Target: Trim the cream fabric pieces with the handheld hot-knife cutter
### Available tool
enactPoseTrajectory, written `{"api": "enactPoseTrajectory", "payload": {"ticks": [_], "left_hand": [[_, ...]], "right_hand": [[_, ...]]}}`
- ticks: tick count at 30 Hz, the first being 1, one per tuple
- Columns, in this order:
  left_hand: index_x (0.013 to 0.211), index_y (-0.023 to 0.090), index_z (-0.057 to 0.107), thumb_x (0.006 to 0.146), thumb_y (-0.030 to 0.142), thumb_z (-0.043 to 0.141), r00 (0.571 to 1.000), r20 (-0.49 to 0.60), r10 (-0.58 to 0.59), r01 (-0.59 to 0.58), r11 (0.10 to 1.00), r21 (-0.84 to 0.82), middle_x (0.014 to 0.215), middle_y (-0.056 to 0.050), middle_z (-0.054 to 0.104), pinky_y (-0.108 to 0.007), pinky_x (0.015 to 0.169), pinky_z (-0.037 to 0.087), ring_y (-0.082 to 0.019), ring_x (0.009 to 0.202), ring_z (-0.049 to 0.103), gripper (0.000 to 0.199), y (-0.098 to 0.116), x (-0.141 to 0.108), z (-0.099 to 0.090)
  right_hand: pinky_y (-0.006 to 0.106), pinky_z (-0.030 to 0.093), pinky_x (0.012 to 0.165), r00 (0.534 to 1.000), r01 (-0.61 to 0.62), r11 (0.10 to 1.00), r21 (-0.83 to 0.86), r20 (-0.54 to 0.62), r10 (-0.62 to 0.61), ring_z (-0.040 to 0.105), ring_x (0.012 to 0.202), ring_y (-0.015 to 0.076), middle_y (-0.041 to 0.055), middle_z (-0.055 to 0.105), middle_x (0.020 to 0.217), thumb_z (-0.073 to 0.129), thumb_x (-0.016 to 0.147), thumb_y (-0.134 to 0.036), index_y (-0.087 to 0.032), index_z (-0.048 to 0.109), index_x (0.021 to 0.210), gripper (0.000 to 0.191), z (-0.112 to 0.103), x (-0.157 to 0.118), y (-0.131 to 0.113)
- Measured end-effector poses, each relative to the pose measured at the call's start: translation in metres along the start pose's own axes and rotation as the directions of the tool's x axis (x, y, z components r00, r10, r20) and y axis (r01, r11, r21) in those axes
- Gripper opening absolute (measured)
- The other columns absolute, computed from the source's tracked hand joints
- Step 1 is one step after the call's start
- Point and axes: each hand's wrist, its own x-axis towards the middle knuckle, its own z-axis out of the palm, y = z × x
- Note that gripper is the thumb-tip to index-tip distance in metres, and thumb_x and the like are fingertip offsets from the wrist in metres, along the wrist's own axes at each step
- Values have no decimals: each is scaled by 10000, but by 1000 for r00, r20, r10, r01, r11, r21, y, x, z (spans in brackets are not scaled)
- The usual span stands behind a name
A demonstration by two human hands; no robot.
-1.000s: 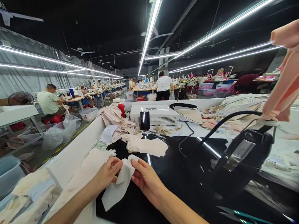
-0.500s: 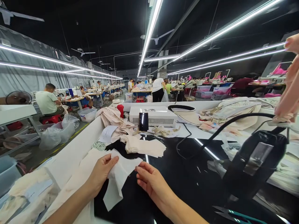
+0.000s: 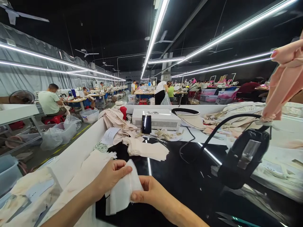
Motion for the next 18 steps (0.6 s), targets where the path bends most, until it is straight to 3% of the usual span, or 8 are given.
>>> {"api": "enactPoseTrajectory", "payload": {"ticks": [3,6,18], "left_hand": [[627,198,507,713,763,710,1000,17,12,-13,999,51,632,40,423,-255,549,259,-122,600,343,606,1,-1,-3],[614,205,478,739,739,687,999,22,28,-30,995,96,629,44,397,-267,564,251,-127,611,325,587,-2,0,-5],[613,220,365,818,723,614,996,42,78,-84,982,168,630,60,322,-278,575,224,-127,621,286,598,-19,5,-17]], "right_hand": [[244,390,715,997,-67,996,-55,-44,65,504,693,115,-26,645,688,1010,503,-509,-153,783,728,478,-1,-2,3],[234,342,651,994,-92,992,-90,-64,87,449,651,99,-38,588,641,999,511,-512,-144,754,712,485,-2,-3,4],[211,373,542,984,-176,963,-204,-23,175,491,581,86,-43,574,619,961,545,-506,-151,667,733,498,3,8,13]]}}
